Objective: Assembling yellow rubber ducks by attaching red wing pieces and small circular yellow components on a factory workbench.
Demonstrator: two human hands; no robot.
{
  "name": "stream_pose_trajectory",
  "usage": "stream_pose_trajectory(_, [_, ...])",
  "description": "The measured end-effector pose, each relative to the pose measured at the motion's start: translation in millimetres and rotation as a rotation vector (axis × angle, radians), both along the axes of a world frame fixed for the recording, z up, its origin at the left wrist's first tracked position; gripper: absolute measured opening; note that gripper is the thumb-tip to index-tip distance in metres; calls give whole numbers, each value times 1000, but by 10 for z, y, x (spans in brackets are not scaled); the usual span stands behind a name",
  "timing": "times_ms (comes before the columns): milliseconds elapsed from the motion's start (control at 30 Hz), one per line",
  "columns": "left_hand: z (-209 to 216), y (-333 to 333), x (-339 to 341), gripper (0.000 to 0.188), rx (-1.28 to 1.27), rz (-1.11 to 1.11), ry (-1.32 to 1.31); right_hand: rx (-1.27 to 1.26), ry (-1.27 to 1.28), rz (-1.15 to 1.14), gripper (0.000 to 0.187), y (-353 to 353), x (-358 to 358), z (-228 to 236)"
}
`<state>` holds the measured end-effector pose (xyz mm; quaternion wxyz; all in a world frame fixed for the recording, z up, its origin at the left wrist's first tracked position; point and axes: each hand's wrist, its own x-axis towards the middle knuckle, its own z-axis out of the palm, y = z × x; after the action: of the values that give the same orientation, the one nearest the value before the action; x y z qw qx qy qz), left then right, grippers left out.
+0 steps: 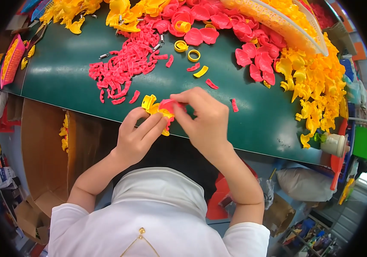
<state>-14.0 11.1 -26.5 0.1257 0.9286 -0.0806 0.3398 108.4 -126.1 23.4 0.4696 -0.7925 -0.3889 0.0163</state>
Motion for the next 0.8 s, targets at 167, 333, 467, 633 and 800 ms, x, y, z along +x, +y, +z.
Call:
stream_pose_trajectory(167, [-8,13,18,27,2,-20,-24,-4,-205,44,13,111,-23,-209])
stream_pose_trajectory(333, [-14,38,20,27,-30,-55,-31,27,-189,57,13,123,-19,-303])
stream_pose_trajectory(467, [-11,94,16,27,-42,-88,-9,-44,-358,152,14,123,91,-274])
stream_pose_trajectory(633, [-34,134,60,26,-41,-121,-20,-75,-239,185,17,63,72,-206])
stream_pose_trajectory(800, [-20,135,89,27,9,-145,-47,-20,-131,142,27,-79,-73,-182])
